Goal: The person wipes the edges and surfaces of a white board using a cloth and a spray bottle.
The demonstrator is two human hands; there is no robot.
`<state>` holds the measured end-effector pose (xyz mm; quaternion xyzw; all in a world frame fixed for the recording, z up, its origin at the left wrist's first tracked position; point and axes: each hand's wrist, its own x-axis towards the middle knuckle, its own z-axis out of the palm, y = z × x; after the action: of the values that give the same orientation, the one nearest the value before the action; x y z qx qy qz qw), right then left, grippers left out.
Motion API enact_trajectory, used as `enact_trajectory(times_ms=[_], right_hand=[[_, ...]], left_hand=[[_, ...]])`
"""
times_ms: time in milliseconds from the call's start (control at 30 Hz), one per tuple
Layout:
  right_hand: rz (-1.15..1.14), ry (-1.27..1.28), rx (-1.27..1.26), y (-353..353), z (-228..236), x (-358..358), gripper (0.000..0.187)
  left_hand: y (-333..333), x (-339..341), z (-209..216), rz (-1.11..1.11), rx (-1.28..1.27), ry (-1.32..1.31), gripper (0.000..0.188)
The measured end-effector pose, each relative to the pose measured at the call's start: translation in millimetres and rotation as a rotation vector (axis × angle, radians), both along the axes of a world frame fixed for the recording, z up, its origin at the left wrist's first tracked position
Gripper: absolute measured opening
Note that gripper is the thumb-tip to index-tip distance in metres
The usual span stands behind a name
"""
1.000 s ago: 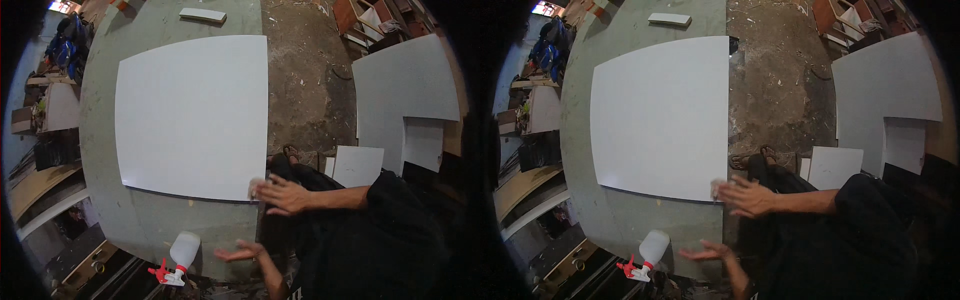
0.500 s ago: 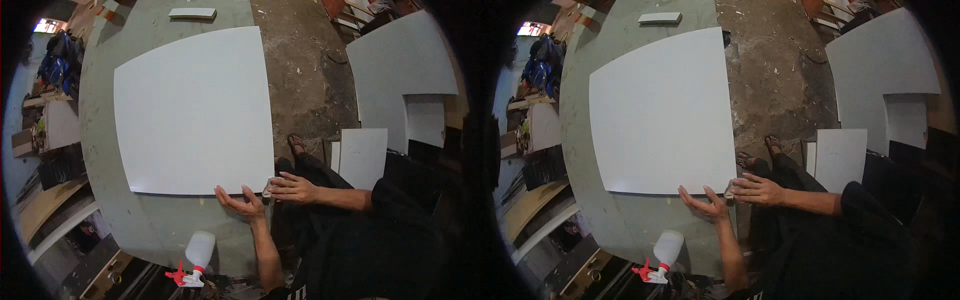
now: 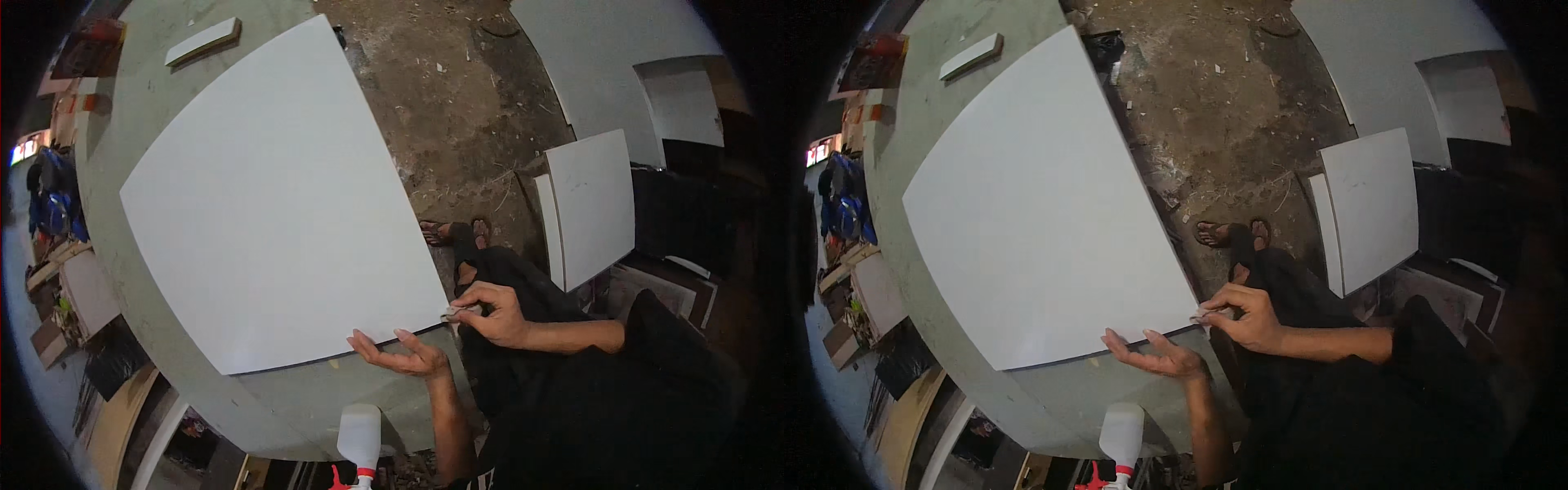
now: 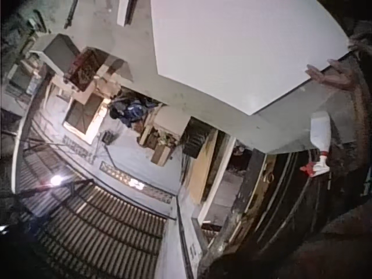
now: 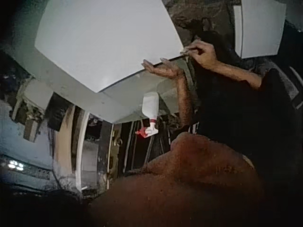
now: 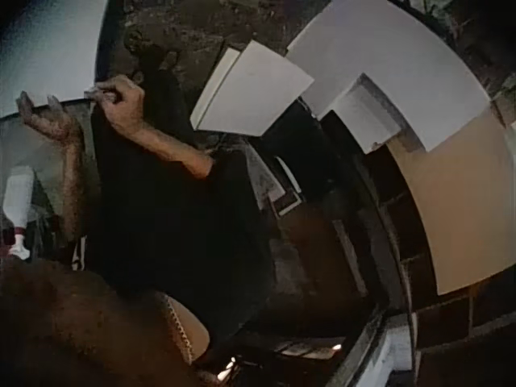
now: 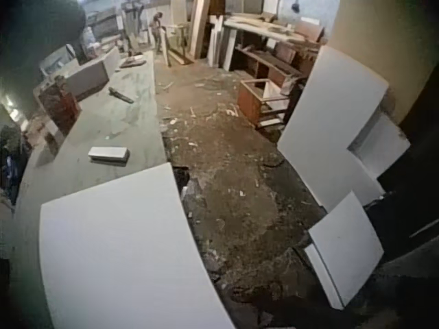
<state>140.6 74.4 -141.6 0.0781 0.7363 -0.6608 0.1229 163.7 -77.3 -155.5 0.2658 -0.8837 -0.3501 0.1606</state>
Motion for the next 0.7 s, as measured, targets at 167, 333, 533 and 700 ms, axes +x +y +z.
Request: enact_trajectory(times_ms=[167,333,533,700], right_hand=[[-0.144,0.046,0.17,-11,-11,-19,0.015],[-0.3,0.034,0.048,-30,-7,5,0.013],[-0.285,-0.018,0.085,-29,-7,-28,0.02],[-0.252,0.053,0.103,-30,-6,-7,0.017]], left_hand=[[6,-6,-9,-0.036,0.051,0.092,0.062],[4,-3,-9,-0.038,0.077,0.086,0.064],[0,-3,-13,-0.063,0.012,0.05,0.063],[2,-7,-15,-0.063,0.026,0.07,0.061]])
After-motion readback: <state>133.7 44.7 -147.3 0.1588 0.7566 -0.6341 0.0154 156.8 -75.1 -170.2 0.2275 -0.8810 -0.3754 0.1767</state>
